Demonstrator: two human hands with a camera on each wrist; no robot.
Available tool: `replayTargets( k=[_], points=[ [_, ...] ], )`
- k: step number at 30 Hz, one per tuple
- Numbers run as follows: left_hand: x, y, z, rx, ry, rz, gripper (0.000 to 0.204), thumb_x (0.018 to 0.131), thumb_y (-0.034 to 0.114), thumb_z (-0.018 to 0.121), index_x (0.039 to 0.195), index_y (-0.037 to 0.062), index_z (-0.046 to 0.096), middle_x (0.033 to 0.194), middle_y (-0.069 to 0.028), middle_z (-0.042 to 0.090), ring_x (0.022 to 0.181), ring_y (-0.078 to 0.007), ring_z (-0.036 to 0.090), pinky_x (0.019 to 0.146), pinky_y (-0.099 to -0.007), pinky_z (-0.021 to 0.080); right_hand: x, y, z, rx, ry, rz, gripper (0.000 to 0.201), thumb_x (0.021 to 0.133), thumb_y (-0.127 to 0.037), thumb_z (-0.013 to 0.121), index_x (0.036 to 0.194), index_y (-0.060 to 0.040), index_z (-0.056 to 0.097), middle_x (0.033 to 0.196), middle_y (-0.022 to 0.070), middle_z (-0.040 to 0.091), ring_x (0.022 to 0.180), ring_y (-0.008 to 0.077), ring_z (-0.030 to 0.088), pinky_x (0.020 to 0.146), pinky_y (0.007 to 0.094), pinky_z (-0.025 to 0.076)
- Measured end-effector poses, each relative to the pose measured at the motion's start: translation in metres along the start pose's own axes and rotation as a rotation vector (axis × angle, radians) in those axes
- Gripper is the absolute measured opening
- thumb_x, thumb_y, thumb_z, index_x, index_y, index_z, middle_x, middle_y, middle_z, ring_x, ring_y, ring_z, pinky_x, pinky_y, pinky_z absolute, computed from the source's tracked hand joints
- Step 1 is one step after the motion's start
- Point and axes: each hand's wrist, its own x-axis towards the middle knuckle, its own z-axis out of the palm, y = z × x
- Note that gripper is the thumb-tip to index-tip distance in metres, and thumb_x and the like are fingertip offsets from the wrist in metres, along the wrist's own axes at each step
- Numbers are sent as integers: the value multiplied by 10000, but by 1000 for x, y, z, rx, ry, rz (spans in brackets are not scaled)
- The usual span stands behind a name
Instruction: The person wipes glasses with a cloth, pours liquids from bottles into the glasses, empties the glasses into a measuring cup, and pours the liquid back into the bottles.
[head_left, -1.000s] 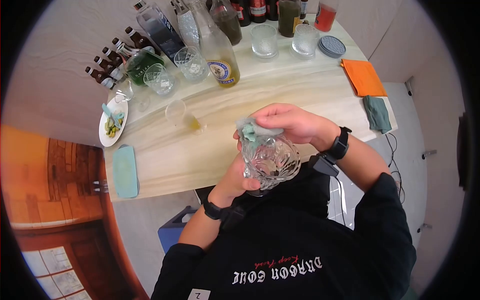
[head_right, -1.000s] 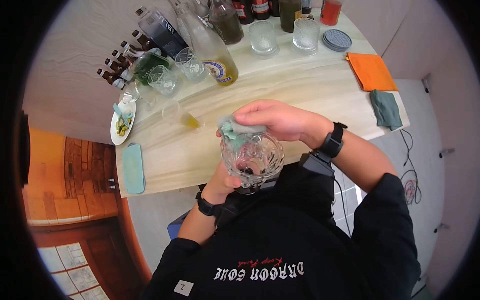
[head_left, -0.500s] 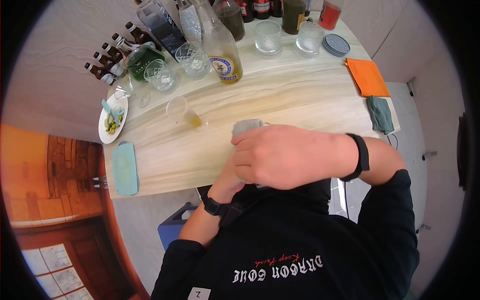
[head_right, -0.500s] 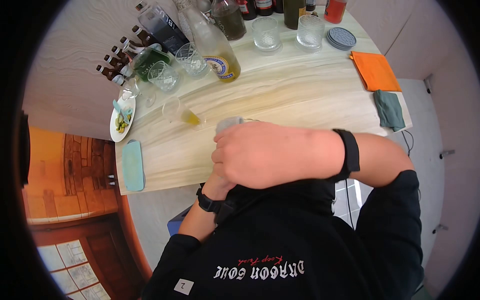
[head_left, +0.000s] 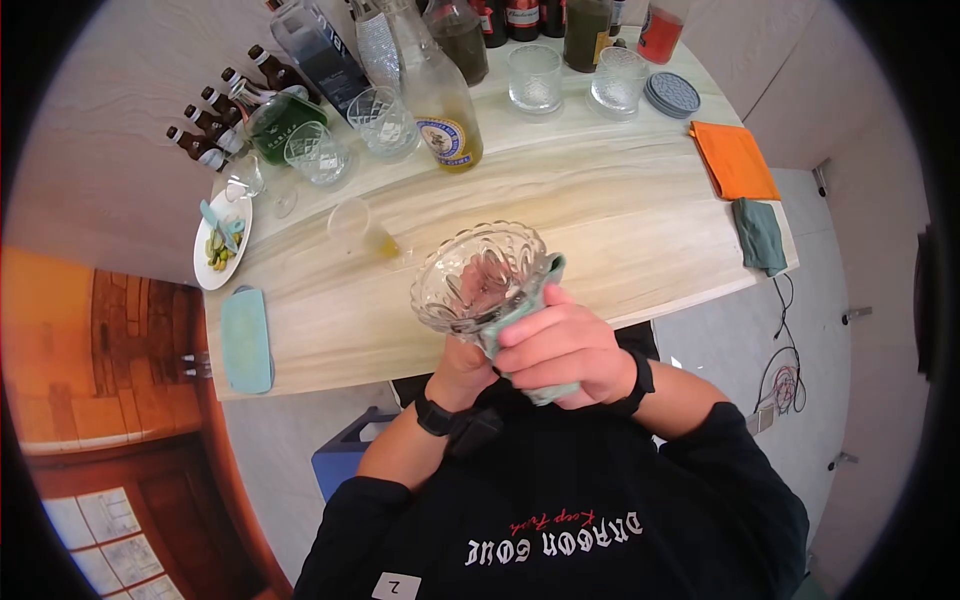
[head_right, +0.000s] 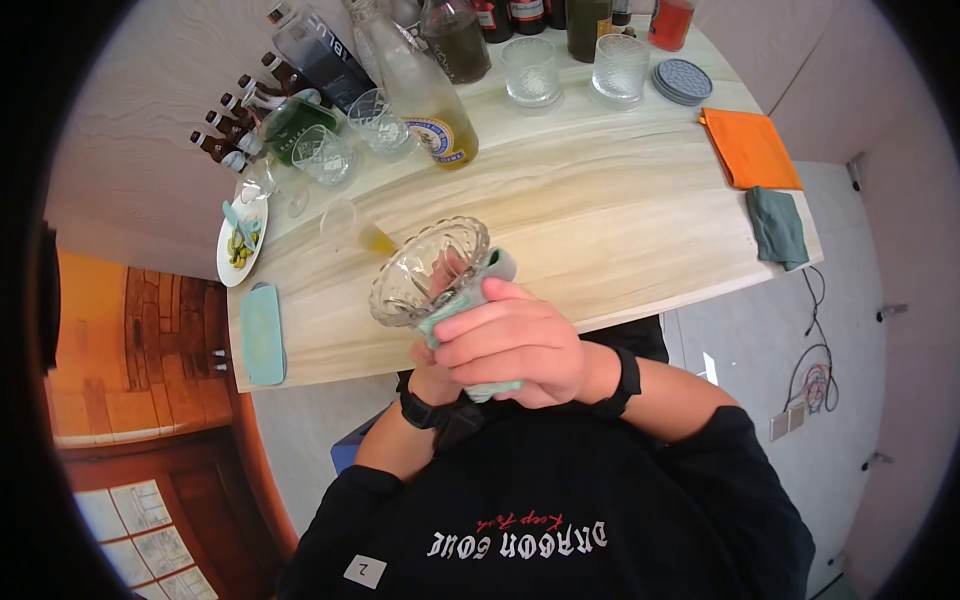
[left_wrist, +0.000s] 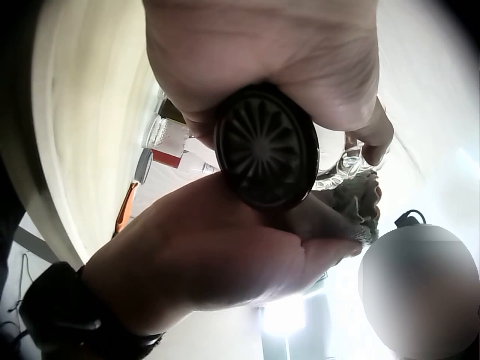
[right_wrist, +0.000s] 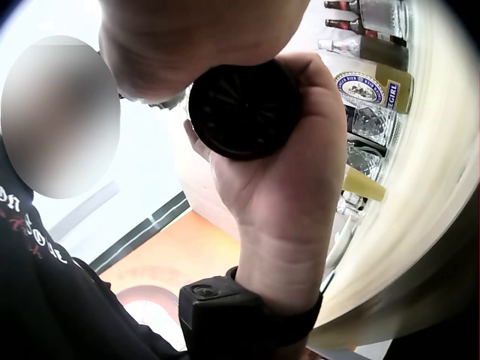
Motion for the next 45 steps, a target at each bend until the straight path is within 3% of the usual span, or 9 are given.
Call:
replayTargets(
  k=[6, 9, 18, 24, 27, 30, 34, 37, 45],
  points=[
    [-1, -5, 7, 253, 44, 83, 1293, 640, 451, 934, 1565, 96, 103, 1498, -106, 360, 1293, -299, 486, 1055, -443, 434, -16, 2, 31, 74, 577, 166, 318, 1055, -292, 466, 1087, 10, 560, 1298, 226, 453, 1294, 411, 484, 1091, 476, 360],
    [0, -6, -5, 737, 16, 240, 1172, 644, 317, 920, 1528, 61, 194, 1317, -108, 503, 1077, -188, 547, 909, -344, 482, -8, -7, 28, 306, 683, 500, 431, 1067, -425, 375, 1250, -39, 430, 1434, 217, 400, 1354, 388, 428, 1116, 515, 364],
    [0, 9, -13, 559, 18, -105, 1203, 558, 335, 963, 1483, 30, 256, 1275, -63, 515, 1054, -153, 558, 889, -320, 494, 21, 4, -7, 877, 536, 742, 590, 1080, -404, 292, 1392, 74, 441, 1445, 207, 483, 1297, 275, 510, 1107, 420, 402],
    [-2, 18, -9, 556, -223, -181, 1139, 595, 308, 949, 1479, 9, 296, 1398, -79, 488, 1307, -219, 488, 1104, -383, 391, 36, 16, -25, 973, 319, 923, 487, 1055, -303, 401, 1228, 104, 604, 1261, 221, 632, 1154, 274, 621, 1014, 390, 488],
    [-5, 15, -19, 455, -287, -317, 967, 619, 318, 938, 1392, 11, 445, 1223, -50, 578, 1137, -180, 562, 953, -334, 473, 40, 19, -28, 1069, 84, 1104, 419, 997, -293, 537, 1003, 93, 700, 1052, 241, 699, 1021, 324, 672, 962, 403, 505],
    [-9, 6, -28, 317, -367, -467, 935, 494, 311, 943, 1299, 26, 561, 1287, -71, 597, 1198, -229, 571, 1025, -368, 469, 37, 32, -29, 1093, -246, 960, 380, 1012, -242, 529, 969, 88, 713, 1066, 213, 710, 1012, 263, 676, 939, 364, 512],
    [-18, -13, -37, 198, -295, -380, 588, 749, 284, 821, 1237, 26, 619, 1233, -97, 629, 1151, -200, 604, 911, -323, 542, 46, 29, -25, 1194, -536, 937, 284, 980, -164, 577, 944, 80, 720, 971, 173, 722, 931, 247, 687, 844, 340, 531],
    [-14, -9, -50, 549, -678, -490, 421, 844, 196, 764, 1212, 33, 639, 1168, -106, 658, 1091, -192, 634, 925, -311, 533, 53, 23, -28, 1032, -606, 681, 249, 990, -140, 564, 923, 56, 701, 935, 148, 724, 867, 242, 691, 782, 330, 531],
    [-6, -16, -28, 465, -489, -478, 568, 748, 210, 837, 1235, 52, 591, 1161, -66, 629, 1057, -160, 594, 913, -305, 498, 52, 2, -33, 613, -646, 161, 377, 998, -207, 604, 692, 5, 544, 702, 109, 579, 663, 310, 610, 618, 395, 480]
  ],
)
